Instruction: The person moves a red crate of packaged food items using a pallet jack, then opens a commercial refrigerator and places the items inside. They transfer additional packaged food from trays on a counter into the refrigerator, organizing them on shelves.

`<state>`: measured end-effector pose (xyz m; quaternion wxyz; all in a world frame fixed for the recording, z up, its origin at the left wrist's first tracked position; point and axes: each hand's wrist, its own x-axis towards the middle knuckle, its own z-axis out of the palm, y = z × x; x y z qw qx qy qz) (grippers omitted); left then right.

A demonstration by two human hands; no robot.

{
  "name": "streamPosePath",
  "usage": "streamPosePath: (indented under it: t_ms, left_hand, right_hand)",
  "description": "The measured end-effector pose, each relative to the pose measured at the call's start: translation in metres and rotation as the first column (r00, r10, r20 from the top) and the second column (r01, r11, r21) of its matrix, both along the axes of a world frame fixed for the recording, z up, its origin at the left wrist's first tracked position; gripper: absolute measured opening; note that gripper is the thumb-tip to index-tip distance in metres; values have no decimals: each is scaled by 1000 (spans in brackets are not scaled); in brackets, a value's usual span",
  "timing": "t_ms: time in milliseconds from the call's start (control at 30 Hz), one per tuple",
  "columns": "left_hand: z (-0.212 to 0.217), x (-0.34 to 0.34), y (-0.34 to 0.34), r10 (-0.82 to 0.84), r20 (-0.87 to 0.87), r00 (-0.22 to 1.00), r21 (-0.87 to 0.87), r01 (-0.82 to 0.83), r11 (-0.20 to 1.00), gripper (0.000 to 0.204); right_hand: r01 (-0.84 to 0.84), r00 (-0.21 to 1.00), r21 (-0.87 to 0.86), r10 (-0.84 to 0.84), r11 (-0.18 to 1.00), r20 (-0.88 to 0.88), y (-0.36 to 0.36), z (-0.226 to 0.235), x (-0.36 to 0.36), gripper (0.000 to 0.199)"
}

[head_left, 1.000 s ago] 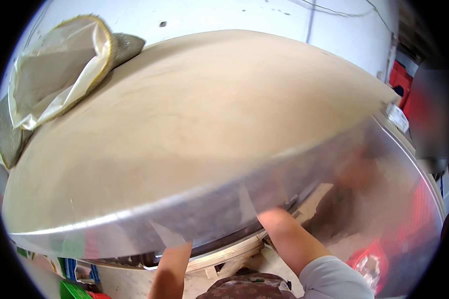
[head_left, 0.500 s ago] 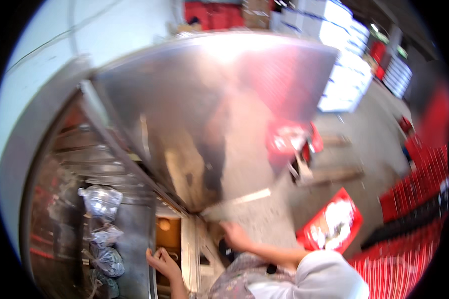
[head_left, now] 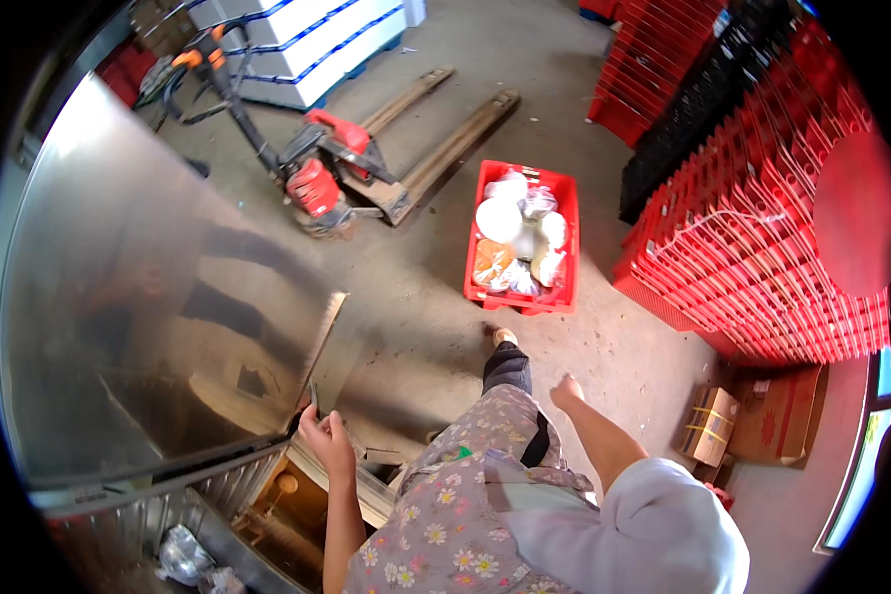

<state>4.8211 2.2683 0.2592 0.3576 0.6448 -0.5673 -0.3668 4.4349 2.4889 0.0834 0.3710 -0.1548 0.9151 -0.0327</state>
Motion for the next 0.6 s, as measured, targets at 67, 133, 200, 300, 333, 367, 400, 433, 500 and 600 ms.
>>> streamPosePath:
  t_ms: [67, 133, 200, 300, 333, 367, 400, 433, 500, 600]
  left_hand:
    - [-9, -46, -21, -123, 24, 992, 29, 123, 992, 38]
    - [-12, -102, -39, -232, 54, 971, 54, 229, 972, 38]
    - [-28, -156, -58, -333, 70, 940, 106, 325, 940, 37]
    - [-101, -220, -63, -422, 13, 907, 146, 415, 898, 31]
    - [-118, -240, -67, -467, -8, 884, 176, 461, 870, 30]
    - [-137, -262, -65, -539, -28, 842, 272, 525, 806, 28]
    - [-150, -285, -60, -603, -54, 796, 369, 577, 729, 26]
    - [-153, -312, -57, -667, -69, 742, 419, 628, 655, 24]
    - [-164, -357, -52, -761, -107, 640, 519, 688, 506, 20]
    - [-195, -411, -65, -850, -65, 524, 600, 700, 386, 18]
  right_hand:
    - [92, 996, 71, -93, 993, 6, 37, -3, -33, 46]
    - [138, 990, 107, -139, 985, 7, 67, -11, -65, 43]
    - [163, 986, 135, -167, 977, 20, 85, -20, -100, 39]
    - [84, 990, 235, -108, 968, 93, 82, -49, -159, 31]
    - [25, 995, 191, -43, 981, 89, 77, -66, -177, 31]
    - [-36, 996, 148, 23, 988, 85, 68, -84, -198, 31]
    - [-97, 992, 103, 88, 990, 85, 60, -107, -213, 32]
    - [-120, 993, 3, 120, 993, 21, 49, -125, -229, 32]
    - [58, 996, -116, -49, 992, 76, 4, -132, -255, 32]
    - [336, 923, -180, -285, 924, 259, -64, -148, -285, 32]
